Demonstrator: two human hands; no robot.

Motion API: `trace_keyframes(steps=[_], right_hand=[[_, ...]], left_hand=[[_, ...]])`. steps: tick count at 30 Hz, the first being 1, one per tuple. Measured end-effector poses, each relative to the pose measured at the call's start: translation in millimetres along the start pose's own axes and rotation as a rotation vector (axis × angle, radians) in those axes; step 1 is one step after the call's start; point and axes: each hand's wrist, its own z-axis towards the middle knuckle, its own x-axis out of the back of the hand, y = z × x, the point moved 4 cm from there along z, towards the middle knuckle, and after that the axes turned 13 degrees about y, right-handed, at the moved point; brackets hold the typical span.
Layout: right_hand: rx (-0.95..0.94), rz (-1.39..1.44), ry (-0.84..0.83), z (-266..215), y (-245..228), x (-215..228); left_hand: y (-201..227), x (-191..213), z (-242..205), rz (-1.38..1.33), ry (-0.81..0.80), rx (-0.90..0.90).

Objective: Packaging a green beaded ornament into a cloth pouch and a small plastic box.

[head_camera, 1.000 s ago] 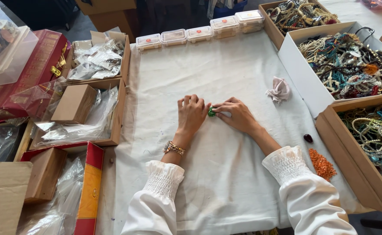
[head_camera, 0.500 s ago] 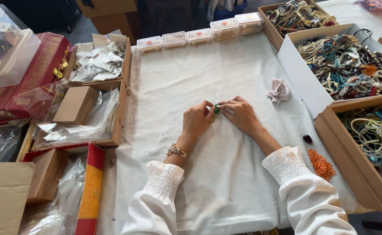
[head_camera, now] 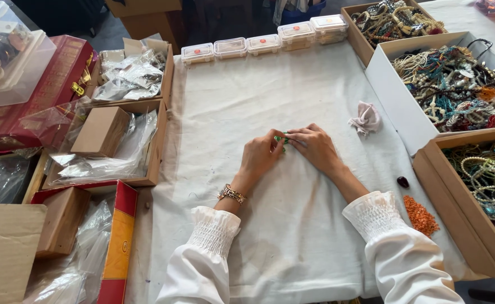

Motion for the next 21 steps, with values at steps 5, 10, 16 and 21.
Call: trace_keyframes(steps=[5,10,16,21], right_hand=[[0.048,-0.005,-0.007,2.0,-6.4,3.9],[0.037,0.0,-0.008,2.6,-7.2,4.6],[0.036,-0.004,-0.009,1.7,-6.7,4.3],[0.05,-0.015,-0.022,1.5,-5.2,4.2]], left_hand=[[-2.2,8.3,5.4,0.045,0.044,0.009],[0.4,27.6,9.2,0.073,0.224,-0.049],[-5.4,13.1,1.2,0.07,0.072,-0.194],[-6.9,7.1,-0.1,0.071,-0.022,-0.23]])
